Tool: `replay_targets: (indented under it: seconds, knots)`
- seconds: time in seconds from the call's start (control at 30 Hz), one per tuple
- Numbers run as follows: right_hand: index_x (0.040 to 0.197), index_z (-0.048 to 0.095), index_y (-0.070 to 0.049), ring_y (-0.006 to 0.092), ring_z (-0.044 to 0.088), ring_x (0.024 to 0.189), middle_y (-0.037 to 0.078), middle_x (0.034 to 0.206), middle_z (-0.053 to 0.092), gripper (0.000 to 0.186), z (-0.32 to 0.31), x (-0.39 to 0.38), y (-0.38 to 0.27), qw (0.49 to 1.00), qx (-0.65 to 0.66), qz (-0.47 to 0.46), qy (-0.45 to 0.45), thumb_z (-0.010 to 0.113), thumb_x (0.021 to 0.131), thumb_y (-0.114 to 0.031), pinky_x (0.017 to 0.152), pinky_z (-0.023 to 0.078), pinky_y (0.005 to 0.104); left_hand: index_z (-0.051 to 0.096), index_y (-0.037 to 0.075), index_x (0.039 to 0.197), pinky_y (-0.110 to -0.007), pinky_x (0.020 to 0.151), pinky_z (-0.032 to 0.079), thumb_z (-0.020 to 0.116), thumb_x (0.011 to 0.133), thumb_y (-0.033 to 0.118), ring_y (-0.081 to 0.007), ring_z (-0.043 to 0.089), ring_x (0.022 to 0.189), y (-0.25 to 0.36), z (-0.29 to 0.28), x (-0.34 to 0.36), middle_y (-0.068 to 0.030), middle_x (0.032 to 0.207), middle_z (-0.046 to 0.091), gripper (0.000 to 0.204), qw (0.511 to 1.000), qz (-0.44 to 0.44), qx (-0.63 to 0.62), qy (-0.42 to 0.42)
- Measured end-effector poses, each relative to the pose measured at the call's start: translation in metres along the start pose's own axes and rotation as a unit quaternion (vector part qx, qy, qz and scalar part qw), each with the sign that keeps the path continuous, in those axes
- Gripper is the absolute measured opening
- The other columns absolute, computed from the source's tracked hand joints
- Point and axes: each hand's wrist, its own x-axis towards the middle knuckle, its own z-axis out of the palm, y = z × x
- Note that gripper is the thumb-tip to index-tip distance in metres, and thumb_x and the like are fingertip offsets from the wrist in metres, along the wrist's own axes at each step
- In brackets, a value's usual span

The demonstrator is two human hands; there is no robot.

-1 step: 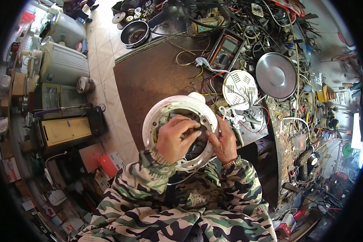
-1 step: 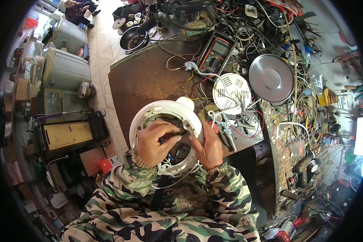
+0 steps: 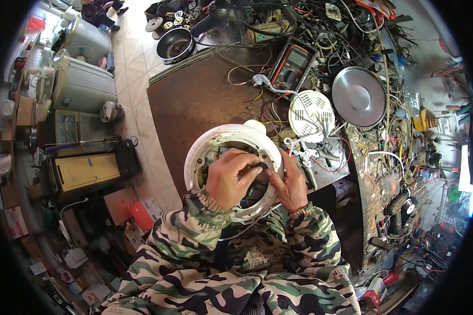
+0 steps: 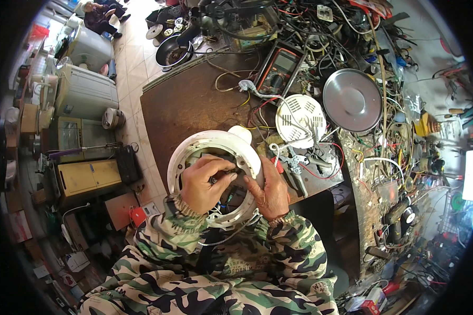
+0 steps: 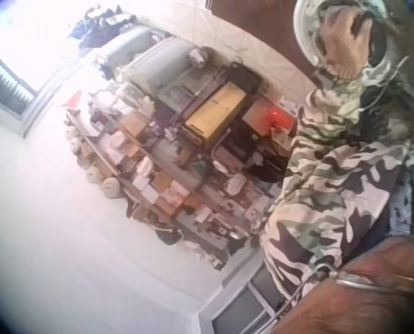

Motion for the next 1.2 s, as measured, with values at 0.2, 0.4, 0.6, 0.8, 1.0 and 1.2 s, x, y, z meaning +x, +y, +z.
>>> replay_targets:
  seconds: [0.2, 0.4, 0.6, 0.8, 1.0, 1.2]
  knots:
    - [0.144, 0.05, 0.005, 0.0435, 0.063, 0.12, 0.028, 0.134, 0.062, 0.071, 0.005, -0.003, 0.008, 1.0, 0.001, -0.016, 0.017, 0.075, 0.094, -0.038, 0.1, 0.051, 0.0451, 0.075, -0.001, 0.105, -0.03, 0.071, 0.059, 0.083, 0.082, -0.003, -0.0195, 0.075, 0.082, -0.011, 0.027, 0.005, -0.0116, 0.098, 0.074, 0.025, 1.0, 0.002, -0.006, 0.022]
    - [0.143, 0.051, 0.004, 0.0455, 0.062, 0.12, 0.028, 0.133, 0.062, 0.07, 0.0, -0.004, 0.001, 1.0, -0.004, -0.019, 0.017, 0.076, 0.092, -0.038, 0.099, 0.052, 0.047, 0.076, 0.0, 0.103, -0.032, 0.074, 0.059, 0.084, 0.08, -0.002, -0.0219, 0.075, 0.085, -0.011, 0.031, 0.01, -0.0122, 0.098, 0.075, 0.024, 0.999, 0.022, 0.024, 0.028]
    - [0.144, 0.052, 0.002, 0.0422, 0.063, 0.12, 0.026, 0.131, 0.064, 0.071, -0.001, -0.001, 0.004, 1.0, -0.007, -0.013, 0.013, 0.074, 0.093, -0.041, 0.1, 0.05, 0.0447, 0.077, 0.001, 0.105, -0.032, 0.073, 0.059, 0.086, 0.078, 0.003, -0.0218, 0.074, 0.086, -0.013, 0.032, 0.009, -0.0115, 0.101, 0.074, 0.028, 0.999, -0.008, 0.038, 0.024]
    - [0.144, 0.05, 0.005, 0.0459, 0.06, 0.123, 0.029, 0.136, 0.06, 0.07, -0.002, 0.002, 0.003, 1.0, -0.019, -0.024, 0.006, 0.076, 0.092, -0.034, 0.103, 0.05, 0.0467, 0.078, 0.003, 0.106, -0.03, 0.072, 0.059, 0.085, 0.08, 0.003, -0.0185, 0.073, 0.088, -0.008, -0.011, 0.012, -0.0129, 0.105, 0.072, 0.027, 0.997, -0.016, 0.049, 0.054]
    - [0.143, 0.051, 0.008, 0.0465, 0.058, 0.126, 0.031, 0.136, 0.06, 0.067, -0.004, 0.003, -0.004, 1.0, -0.007, 0.019, -0.022, 0.077, 0.089, -0.024, 0.107, 0.048, 0.046, 0.075, -0.002, 0.1, -0.028, 0.073, 0.054, 0.079, 0.085, 0.0, -0.0131, 0.068, 0.084, -0.069, -0.11, 0.04, -0.0088, 0.097, 0.072, 0.016, 0.981, -0.065, 0.076, 0.168]
    - [0.145, 0.048, 0.01, 0.0351, 0.06, 0.125, 0.027, 0.136, 0.061, 0.068, -0.006, 0.002, -0.012, 0.996, 0.046, 0.064, -0.044, 0.074, 0.088, -0.018, 0.107, 0.046, 0.0422, 0.077, 0.006, 0.096, -0.037, 0.072, 0.056, 0.083, 0.082, 0.013, -0.0291, 0.072, 0.082, -0.173, -0.096, 0.067, -0.0122, 0.09, 0.072, 0.016, 0.99, -0.014, 0.138, -0.008]
